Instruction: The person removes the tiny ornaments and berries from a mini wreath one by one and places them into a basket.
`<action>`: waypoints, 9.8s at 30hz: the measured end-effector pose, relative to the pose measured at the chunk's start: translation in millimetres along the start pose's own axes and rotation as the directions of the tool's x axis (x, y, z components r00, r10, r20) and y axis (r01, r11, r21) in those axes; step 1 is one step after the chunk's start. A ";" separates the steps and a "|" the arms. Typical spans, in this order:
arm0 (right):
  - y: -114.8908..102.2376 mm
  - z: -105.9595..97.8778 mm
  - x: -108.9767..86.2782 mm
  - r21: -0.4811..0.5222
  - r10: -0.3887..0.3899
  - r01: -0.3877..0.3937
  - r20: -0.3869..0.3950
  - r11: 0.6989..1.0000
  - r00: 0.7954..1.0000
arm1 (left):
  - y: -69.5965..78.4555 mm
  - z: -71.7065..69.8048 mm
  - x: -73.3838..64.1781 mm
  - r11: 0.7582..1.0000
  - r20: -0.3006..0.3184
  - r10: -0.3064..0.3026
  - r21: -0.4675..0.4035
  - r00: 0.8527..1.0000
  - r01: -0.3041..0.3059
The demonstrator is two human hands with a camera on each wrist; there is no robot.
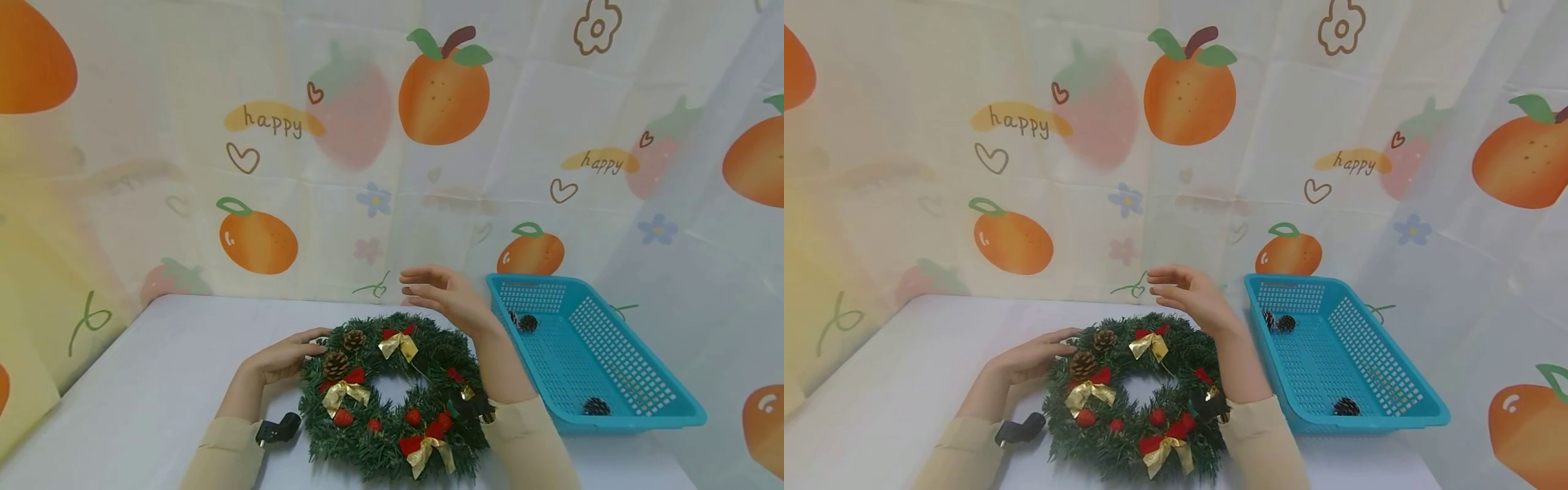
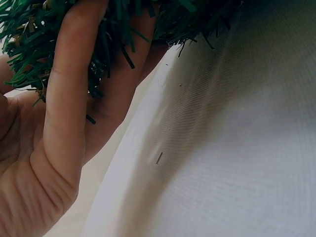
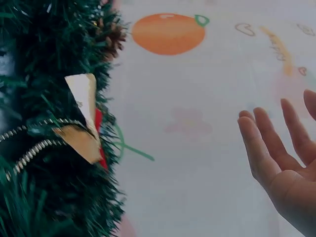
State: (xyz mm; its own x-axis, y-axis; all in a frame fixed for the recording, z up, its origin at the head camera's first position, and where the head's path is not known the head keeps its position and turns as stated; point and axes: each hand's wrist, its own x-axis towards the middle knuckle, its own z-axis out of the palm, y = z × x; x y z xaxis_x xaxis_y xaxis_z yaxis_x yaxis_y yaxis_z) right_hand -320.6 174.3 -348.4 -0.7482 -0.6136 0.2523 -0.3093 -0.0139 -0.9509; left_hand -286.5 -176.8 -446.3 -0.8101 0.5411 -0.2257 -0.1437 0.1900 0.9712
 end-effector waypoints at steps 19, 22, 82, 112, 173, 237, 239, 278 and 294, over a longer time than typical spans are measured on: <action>-17.4 45.7 38.0 0.011 0.260 -0.261 0.048 0.965 0.964 | 0.2 0.6 0.8 1.000 0.006 0.000 -0.020 1.000 0.000; -11.2 48.0 46.7 -0.013 0.308 -0.307 0.038 0.952 0.951 | -1.3 -0.8 1.2 0.999 0.008 -0.001 -0.034 1.000 0.001; 24.5 71.4 61.1 -0.422 0.474 -0.369 0.176 0.828 0.862 | 0.8 -1.2 -0.8 0.998 0.053 0.023 -0.056 0.998 -0.020; 14.8 55.1 59.3 -0.204 0.453 -0.421 0.150 0.884 0.879 | -1.0 -1.8 1.0 0.999 0.033 0.018 -0.051 0.999 -0.016; -16.8 -69.5 -12.7 -0.042 0.359 -0.377 -0.226 0.925 0.906 | -3.8 -0.7 3.7 1.000 -0.005 -0.012 -0.003 1.000 0.012; -0.2 -152.6 -142.8 0.101 0.441 -0.440 -0.402 0.892 0.802 | -1.9 2.5 3.6 1.000 -0.002 -0.009 0.013 1.000 0.009; -0.2 -152.3 -142.4 0.102 0.445 -0.443 -0.402 0.891 0.801 | -2.2 2.3 3.9 1.000 0.000 -0.009 0.015 1.000 0.009; -0.8 -152.8 -142.5 0.070 0.430 -0.443 -0.411 0.894 0.804 | -2.8 0.4 4.3 1.000 -0.025 -0.011 0.024 1.000 0.012; -12.1 -155.7 -143.8 0.148 0.395 -0.366 -0.365 0.919 0.843 | -3.0 1.7 3.2 0.999 -0.033 -0.024 0.028 0.999 0.025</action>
State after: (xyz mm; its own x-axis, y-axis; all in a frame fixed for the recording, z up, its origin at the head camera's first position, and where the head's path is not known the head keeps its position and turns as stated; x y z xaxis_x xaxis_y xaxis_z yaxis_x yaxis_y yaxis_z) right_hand -300.6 385.7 -345.3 -0.9673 -0.2344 -0.0972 0.0766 0.0952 -0.9925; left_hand -287.6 -174.2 -450.0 -0.8250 0.5086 -0.2464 -0.1480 0.2263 0.9627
